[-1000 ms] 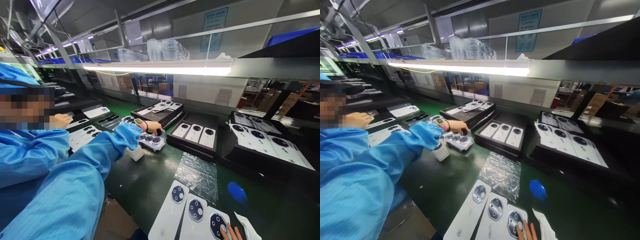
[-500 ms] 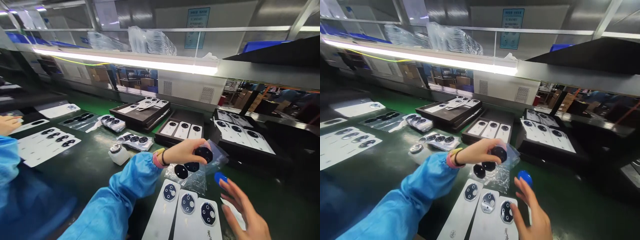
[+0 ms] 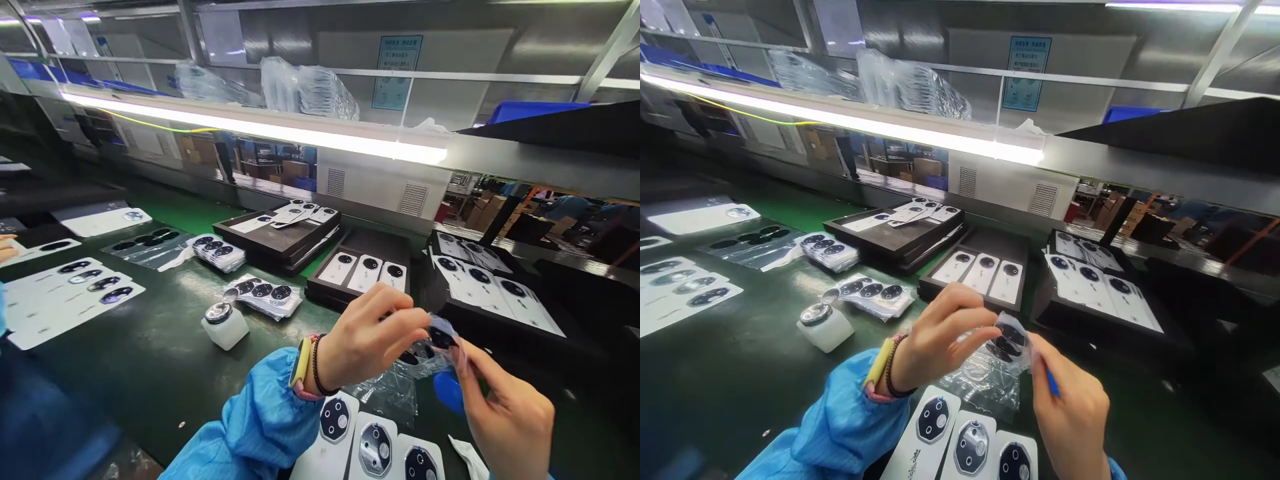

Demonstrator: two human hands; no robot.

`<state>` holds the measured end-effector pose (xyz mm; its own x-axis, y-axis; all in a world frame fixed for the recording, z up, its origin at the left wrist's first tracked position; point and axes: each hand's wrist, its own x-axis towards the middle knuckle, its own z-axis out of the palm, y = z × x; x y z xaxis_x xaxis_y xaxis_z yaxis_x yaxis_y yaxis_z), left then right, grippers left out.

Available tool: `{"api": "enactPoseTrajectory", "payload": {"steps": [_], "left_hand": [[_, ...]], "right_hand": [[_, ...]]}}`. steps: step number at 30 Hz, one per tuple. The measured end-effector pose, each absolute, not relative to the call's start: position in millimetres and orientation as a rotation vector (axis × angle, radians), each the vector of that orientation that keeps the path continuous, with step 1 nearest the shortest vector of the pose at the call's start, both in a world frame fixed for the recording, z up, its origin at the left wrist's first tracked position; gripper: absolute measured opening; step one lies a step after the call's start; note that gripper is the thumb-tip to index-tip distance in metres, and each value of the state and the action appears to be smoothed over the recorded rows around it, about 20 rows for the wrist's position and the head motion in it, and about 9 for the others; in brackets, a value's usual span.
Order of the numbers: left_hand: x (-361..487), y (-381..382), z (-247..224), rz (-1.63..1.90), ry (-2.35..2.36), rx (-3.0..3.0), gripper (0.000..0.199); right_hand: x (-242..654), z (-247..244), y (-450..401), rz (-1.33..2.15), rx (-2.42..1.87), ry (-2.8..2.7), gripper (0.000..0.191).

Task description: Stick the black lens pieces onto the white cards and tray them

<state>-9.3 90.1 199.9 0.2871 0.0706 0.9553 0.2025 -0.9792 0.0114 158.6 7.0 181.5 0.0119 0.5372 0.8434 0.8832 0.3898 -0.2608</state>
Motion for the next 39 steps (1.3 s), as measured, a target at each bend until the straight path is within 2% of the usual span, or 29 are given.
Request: {"api": "enactPoseTrajectory", "payload": {"steps": [8,13,16,20,26,34,39], "left_hand": [[-13,79,201,-1.751,-0.223,-2.352,0.015],[-13,80,199,-1.74,-0.235,-2.381,0.01],[-13,80,199,-1.696,-0.234,-2.406,0.01],[-15,79,201,-1.625,-0.269,-2.442,0.014],[-14,78,204,-1.543,-0.369,-2.501,0.009],[-13,79,202,-1.515,-0.313,-2.605,0.024],[-11,79,200,-1.532,-0.304,-2.727,0.03]], "right_hand": [[155,177,-8,-0.672,-1.26,-1.713,0.03],[160,174,-10,-0.88,-1.238,-1.801,0.056],[158,173,-10,-0.829,-1.234,-1.809,0.065],[152,172,-12,-0.652,-1.275,-1.728,0.06],[149,182,-10,-0.512,-1.307,-1.729,0.033],[162,188,-13,0.0,-1.323,-1.768,0.025],[173,185,-12,0.111,-1.357,-1.778,0.026]]}}
